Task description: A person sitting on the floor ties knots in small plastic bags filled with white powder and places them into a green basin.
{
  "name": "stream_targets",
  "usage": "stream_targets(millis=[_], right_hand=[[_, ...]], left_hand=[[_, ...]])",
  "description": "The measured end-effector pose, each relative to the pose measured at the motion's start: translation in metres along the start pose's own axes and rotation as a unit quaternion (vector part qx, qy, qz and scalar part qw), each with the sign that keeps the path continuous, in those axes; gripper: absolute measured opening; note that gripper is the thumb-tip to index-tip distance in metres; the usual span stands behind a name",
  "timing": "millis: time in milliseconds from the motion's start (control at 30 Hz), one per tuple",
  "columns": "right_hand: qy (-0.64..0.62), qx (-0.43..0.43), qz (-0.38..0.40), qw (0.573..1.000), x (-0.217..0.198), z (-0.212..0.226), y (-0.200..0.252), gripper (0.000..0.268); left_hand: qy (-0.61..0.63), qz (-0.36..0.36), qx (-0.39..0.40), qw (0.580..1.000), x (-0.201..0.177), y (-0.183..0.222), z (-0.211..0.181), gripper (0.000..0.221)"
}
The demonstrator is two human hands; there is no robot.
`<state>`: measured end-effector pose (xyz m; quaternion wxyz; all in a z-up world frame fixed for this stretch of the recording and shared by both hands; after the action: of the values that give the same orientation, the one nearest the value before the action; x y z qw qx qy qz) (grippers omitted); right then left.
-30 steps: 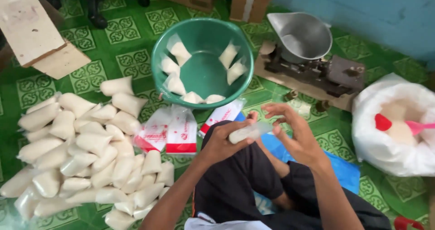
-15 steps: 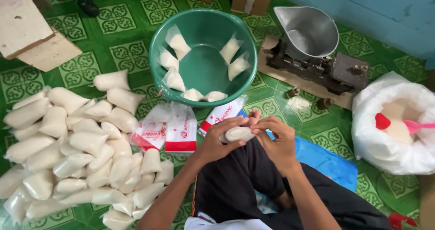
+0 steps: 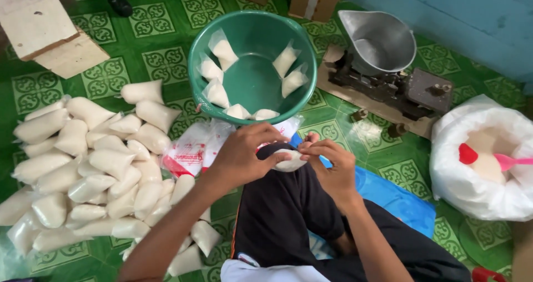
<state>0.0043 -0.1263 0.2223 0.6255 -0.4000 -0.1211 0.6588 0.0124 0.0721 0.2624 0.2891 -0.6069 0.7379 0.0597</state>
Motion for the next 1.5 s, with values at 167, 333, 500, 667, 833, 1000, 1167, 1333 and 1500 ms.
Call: stream_targets(millis=[167, 333, 500, 667, 833, 1000, 1167, 1333, 1500], right_hand=[[0.020, -0.006, 0.002, 1.000, -0.001, 0.001, 0.006, 0.011], [0.016, -0.028, 0.009, 0.999, -0.003, 0.000, 0.005, 0.013], [0.015, -0.049, 0.002, 0.999, -0.008, 0.002, 0.006, 0.013], [0.019, -0.051, -0.001, 0.999, -0.008, 0.012, 0.013, 0.011], [0.024, -0.073, -0.016, 0.997, -0.007, 0.034, 0.009, 0.011], [0.030, -0.079, -0.021, 0.996, -0.011, 0.046, 0.008, 0.009], [0.056, -0.096, -0.023, 0.994, -0.013, 0.051, 0.013, 0.010], [0.066, -0.091, -0.010, 0.994, -0.019, 0.046, 0.015, 0.012], [0.074, -0.100, 0.032, 0.992, -0.020, 0.024, 0.013, 0.014]], left_hand=[[-0.208, 0.144, 0.010, 0.967, 0.031, -0.021, 0.001, 0.059], [-0.455, 0.328, -0.059, 0.825, 0.118, -0.044, 0.069, 0.031], [-0.475, 0.425, -0.105, 0.763, 0.154, -0.034, 0.092, 0.036], [-0.474, 0.440, -0.165, 0.745, 0.128, -0.010, 0.034, 0.029], [-0.498, 0.340, -0.197, 0.773, 0.101, -0.006, -0.001, 0.033], [-0.540, 0.344, -0.086, 0.763, 0.089, 0.008, -0.010, 0.028], [-0.544, 0.355, -0.053, 0.758, 0.100, 0.012, 0.009, 0.024], [-0.489, 0.374, -0.075, 0.784, 0.094, 0.004, 0.007, 0.031], [-0.462, 0.369, -0.114, 0.798, 0.112, -0.014, 0.058, 0.044]])
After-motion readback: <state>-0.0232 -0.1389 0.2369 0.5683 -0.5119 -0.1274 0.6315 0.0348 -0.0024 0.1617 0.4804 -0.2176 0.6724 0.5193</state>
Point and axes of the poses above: each hand's wrist, its own y-axis away from the middle knuckle, its own x-axis out of the palm, z = x × y, the point moved 2 cm from there along -y, towards the middle knuckle, and after that the axes turned 8 degrees about -x, right-handed, at the moved point
